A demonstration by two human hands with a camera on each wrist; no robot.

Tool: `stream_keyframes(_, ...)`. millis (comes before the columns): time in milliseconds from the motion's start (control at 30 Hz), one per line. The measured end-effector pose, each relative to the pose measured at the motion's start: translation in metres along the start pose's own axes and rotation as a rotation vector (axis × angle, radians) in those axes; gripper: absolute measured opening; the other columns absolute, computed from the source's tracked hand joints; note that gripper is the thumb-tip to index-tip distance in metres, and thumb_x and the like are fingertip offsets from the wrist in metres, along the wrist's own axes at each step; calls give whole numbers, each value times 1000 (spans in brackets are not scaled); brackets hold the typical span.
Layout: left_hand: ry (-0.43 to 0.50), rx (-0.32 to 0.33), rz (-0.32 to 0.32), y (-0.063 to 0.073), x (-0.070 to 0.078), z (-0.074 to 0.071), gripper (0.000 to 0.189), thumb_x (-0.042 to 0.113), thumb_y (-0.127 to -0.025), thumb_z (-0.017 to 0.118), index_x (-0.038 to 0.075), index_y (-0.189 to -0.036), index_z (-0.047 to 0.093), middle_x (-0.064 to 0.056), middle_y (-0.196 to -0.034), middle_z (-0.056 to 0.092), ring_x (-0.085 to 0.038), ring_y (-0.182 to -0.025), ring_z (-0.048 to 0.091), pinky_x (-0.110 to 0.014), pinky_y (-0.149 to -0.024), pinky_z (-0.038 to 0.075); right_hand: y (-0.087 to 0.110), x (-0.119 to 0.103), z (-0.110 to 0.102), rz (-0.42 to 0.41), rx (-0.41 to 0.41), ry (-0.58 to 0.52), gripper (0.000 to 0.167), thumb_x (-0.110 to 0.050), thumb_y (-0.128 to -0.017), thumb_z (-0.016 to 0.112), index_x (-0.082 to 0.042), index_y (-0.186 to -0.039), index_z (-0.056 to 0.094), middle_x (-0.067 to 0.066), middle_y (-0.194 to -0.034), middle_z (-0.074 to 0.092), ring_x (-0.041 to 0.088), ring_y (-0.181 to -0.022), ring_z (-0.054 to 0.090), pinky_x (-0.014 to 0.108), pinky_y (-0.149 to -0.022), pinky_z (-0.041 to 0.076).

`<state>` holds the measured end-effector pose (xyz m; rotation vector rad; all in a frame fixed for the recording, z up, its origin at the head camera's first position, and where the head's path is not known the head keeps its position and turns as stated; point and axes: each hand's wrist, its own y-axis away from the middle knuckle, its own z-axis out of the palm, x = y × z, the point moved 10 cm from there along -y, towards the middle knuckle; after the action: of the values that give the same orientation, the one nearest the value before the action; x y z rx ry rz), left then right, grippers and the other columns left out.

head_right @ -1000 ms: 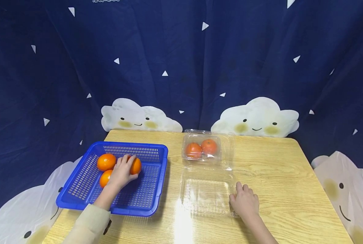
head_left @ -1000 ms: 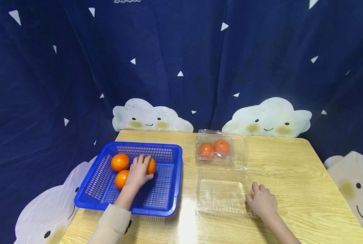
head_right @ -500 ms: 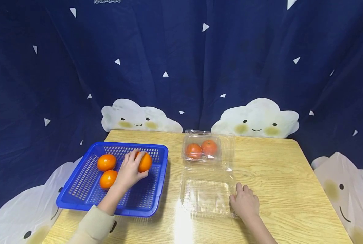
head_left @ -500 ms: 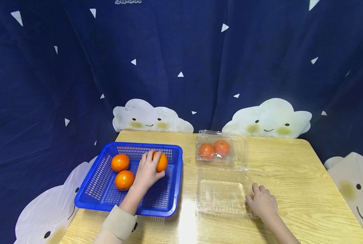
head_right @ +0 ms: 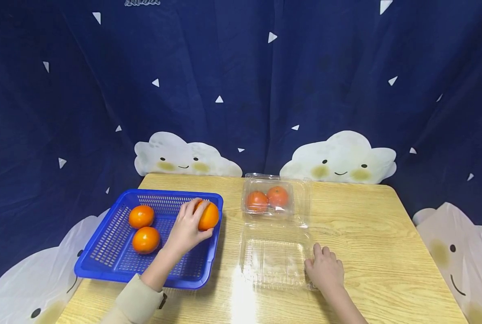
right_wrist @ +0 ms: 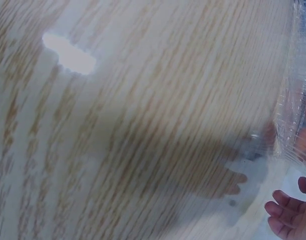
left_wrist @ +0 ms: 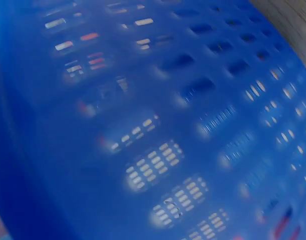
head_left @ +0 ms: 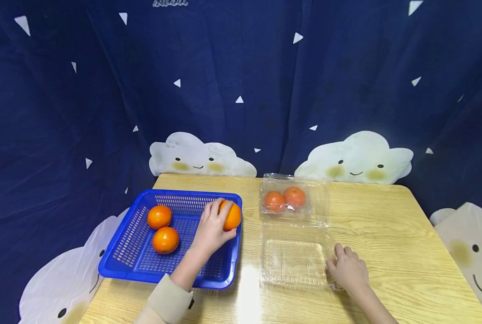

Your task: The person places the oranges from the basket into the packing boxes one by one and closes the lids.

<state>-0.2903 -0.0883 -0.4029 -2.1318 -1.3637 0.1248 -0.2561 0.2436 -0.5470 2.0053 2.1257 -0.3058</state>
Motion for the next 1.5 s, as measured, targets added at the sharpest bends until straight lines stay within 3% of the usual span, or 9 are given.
stream_keyframes(500, 53, -6, 57, -3, 41, 15, 64, 23, -60, 76, 11, -118, 53, -15, -120, 48, -31, -103, 46, -46, -85, 45, -1, -1, -1, -10, 15, 2, 26, -25, -84, 54, -1, -93, 48, 8, -76, 47, 20, -60, 41, 29, -48, 36)
stream_keyframes(867, 82, -80, 73, -2, 72, 35, 67, 27, -62, 76, 14, -123, 51, -12, -124, 46, -28, -108, 44, -42, -87, 44, 1, -1, -2, -6, 17, 5, 25, -24, -84, 55, -1, -92, 47, 8, -76, 47, 20, -59, 41, 28, -48, 35)
stream_keyframes(1500, 87, -183, 87, 3, 109, 78, 67, 33, -64, 76, 17, -124, 49, -8, -126, 45, -27, -112, 44, -39, -93, 42, 0, -1, -1, -4, 14, -3, 23, -24, -84, 55, -4, -88, 45, 7, -74, 45, 20, -59, 40, 28, -47, 34)
